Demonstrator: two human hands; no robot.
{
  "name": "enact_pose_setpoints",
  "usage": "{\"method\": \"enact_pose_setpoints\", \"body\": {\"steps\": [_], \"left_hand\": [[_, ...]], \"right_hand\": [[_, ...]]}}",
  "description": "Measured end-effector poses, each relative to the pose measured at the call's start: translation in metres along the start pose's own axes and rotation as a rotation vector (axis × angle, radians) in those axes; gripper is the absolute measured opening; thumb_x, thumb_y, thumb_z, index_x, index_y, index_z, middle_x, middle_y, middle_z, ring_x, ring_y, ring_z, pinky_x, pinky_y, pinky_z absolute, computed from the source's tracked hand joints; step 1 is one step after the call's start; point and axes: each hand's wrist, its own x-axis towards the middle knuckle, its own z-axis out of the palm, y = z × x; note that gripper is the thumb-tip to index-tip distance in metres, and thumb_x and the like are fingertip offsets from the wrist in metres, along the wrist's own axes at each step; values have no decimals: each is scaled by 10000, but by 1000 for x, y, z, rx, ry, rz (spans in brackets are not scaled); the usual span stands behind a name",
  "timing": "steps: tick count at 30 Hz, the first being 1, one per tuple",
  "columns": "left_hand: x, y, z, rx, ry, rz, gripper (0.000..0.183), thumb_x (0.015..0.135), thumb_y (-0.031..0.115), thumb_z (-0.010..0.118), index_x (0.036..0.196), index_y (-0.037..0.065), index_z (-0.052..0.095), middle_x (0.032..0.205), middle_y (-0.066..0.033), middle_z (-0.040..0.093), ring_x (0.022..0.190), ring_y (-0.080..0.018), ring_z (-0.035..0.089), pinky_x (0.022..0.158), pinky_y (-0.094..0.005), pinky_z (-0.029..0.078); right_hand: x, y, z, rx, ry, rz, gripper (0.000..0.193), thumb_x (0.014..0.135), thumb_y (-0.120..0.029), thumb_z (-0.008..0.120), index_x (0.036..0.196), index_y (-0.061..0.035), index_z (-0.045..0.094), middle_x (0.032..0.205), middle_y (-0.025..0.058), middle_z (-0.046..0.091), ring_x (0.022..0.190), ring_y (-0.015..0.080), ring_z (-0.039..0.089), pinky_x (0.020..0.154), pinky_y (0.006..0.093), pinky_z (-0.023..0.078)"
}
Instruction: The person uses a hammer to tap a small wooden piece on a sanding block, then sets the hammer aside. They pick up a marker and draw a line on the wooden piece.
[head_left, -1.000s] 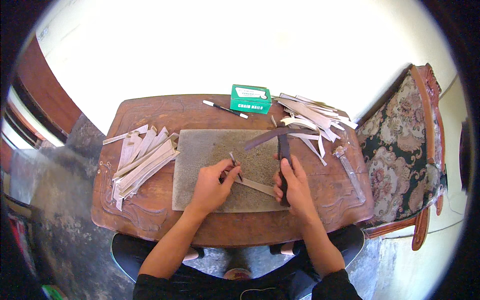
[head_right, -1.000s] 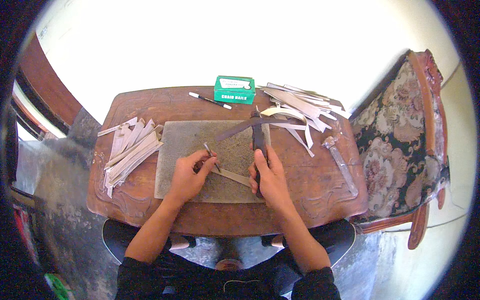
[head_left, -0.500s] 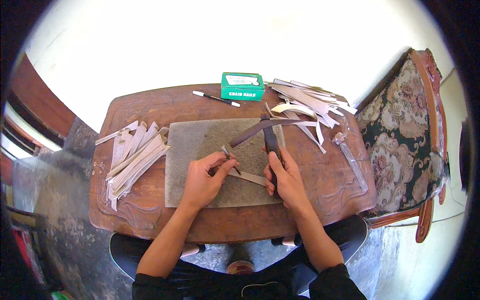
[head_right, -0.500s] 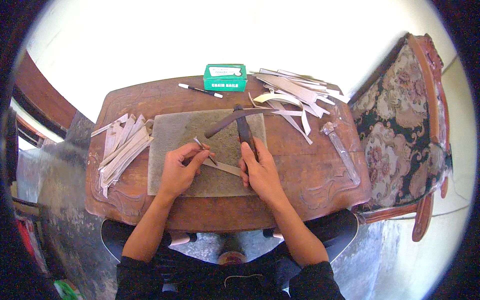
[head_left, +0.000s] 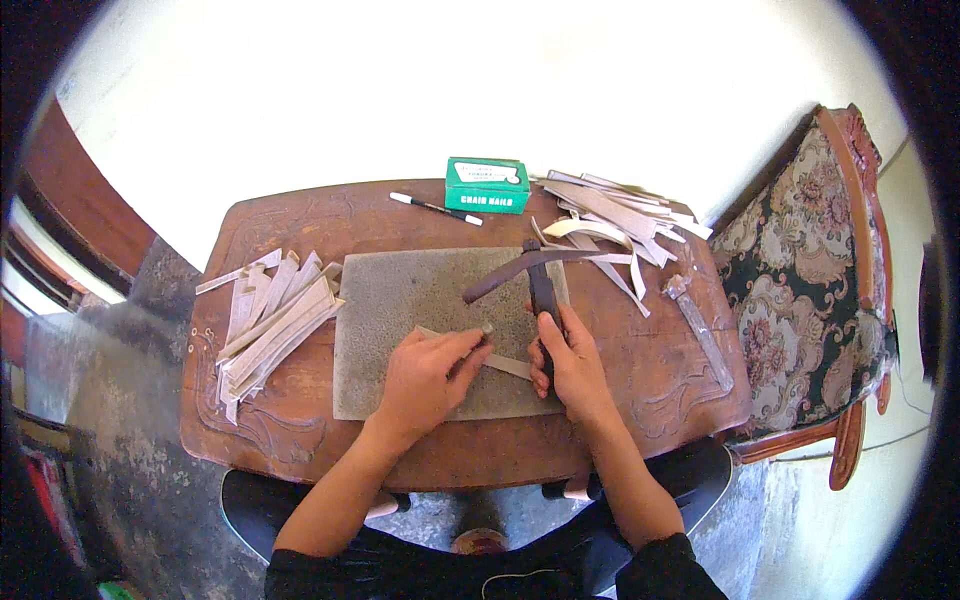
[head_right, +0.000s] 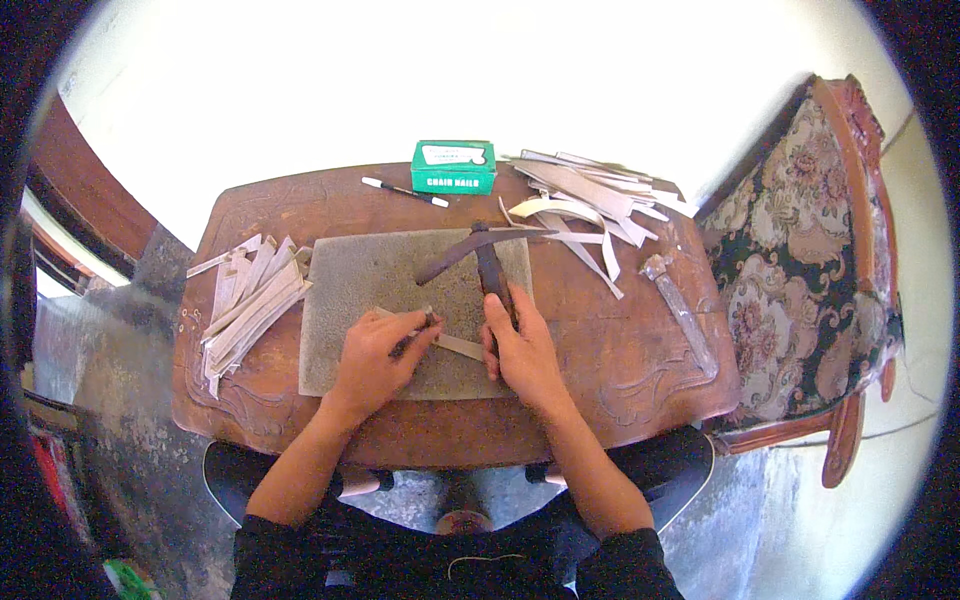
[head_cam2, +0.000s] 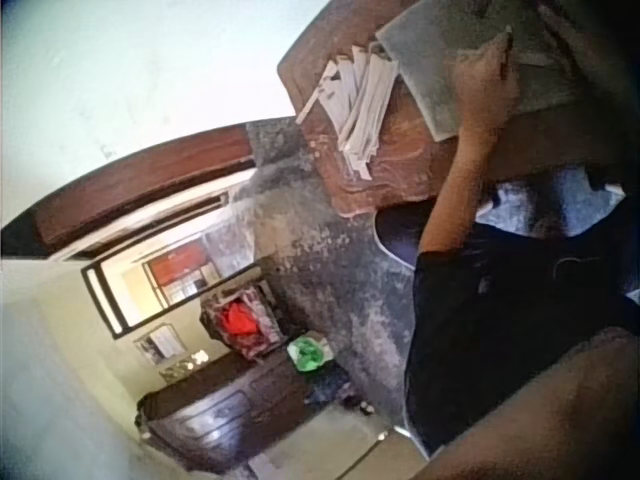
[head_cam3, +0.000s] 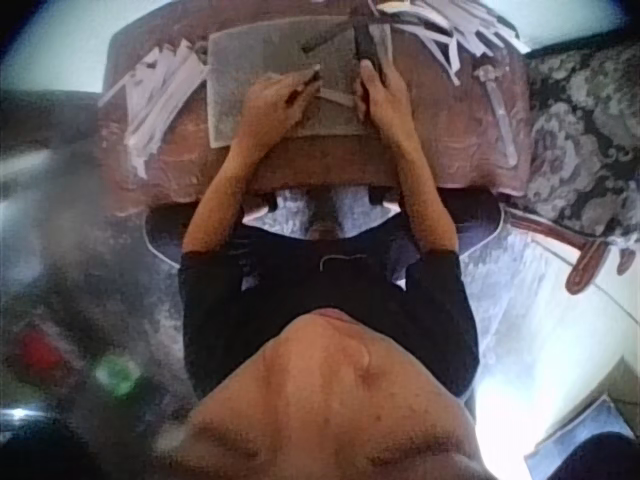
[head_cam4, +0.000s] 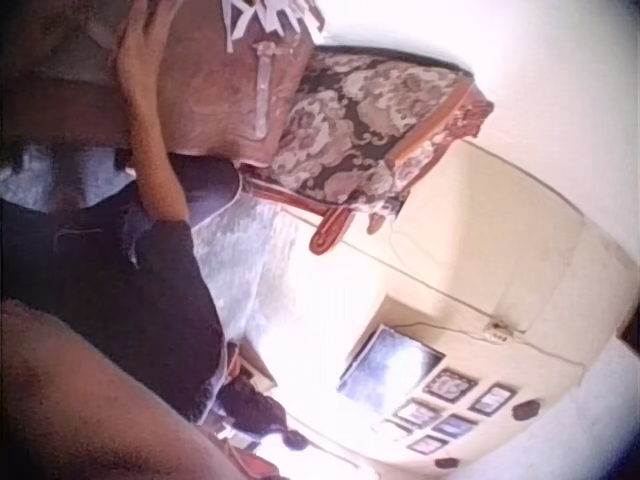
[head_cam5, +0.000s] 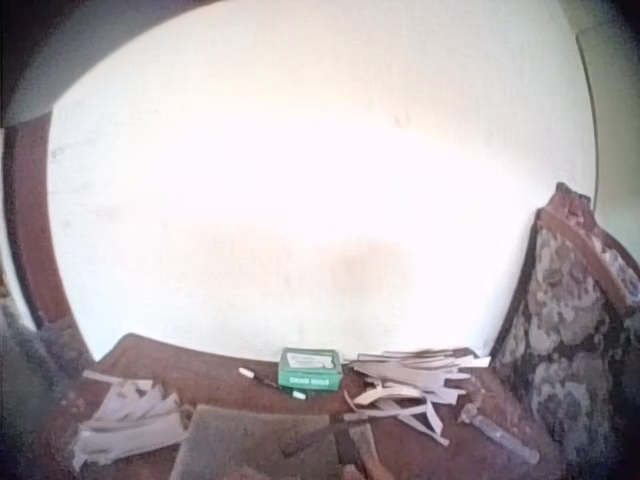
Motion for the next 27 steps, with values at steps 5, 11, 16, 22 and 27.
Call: {"method": "enact_pose_setpoints", "body": {"steps": [5, 11, 16, 22, 27], "left_hand": [[0, -1, 0, 0, -16, 12, 175, 880, 148, 762, 1019, 41, 750, 912, -114, 760, 738, -274, 705, 687, -373, 498], [-1, -1, 1, -32, -6, 24, 185, 876, 140, 762, 1025, 31, 749, 862, -117, 742, 713, -284, 690, 678, -382, 509], [1, -2, 1, -92, -8, -15, 181, 882, 137, 760, 1014, 14, 746, 851, -136, 734, 676, -284, 677, 637, -384, 509], [-1, -5, 3, -101, 36, 8, 179, 893, 145, 754, 1010, 10, 743, 840, -143, 727, 668, -273, 681, 616, -376, 520], [0, -6, 4, -110, 40, 25, 181, 890, 152, 759, 1014, 21, 748, 865, -141, 739, 698, -277, 699, 636, -380, 535]], "right_hand": [[-3, -1, 0, 5, 21, 19, 351, 1076, -337, 529, 1335, -100, 545, 689, -14, 467, 486, 71, 435, 438, 241, 364], [-4, -9, 0, -6, 40, 29, 345, 1076, -334, 530, 1335, -108, 548, 697, -20, 479, 476, 68, 432, 436, 233, 359], [-16, -34, -17, -292, 98, -185, 378, 1046, -307, 603, 1325, -55, 567, 733, 14, 573, 555, 110, 522, 514, 284, 416], [-59, -94, -4, -806, 132, -457, 343, 1021, -228, 624, 1296, -26, 589, 849, 187, 674, 733, 307, 685, 678, 381, 503], [-70, -94, -1, -825, 52, -542, 349, 1003, -213, 648, 1294, -28, 590, 929, 241, 690, 836, 421, 699, 733, 431, 529]]}}
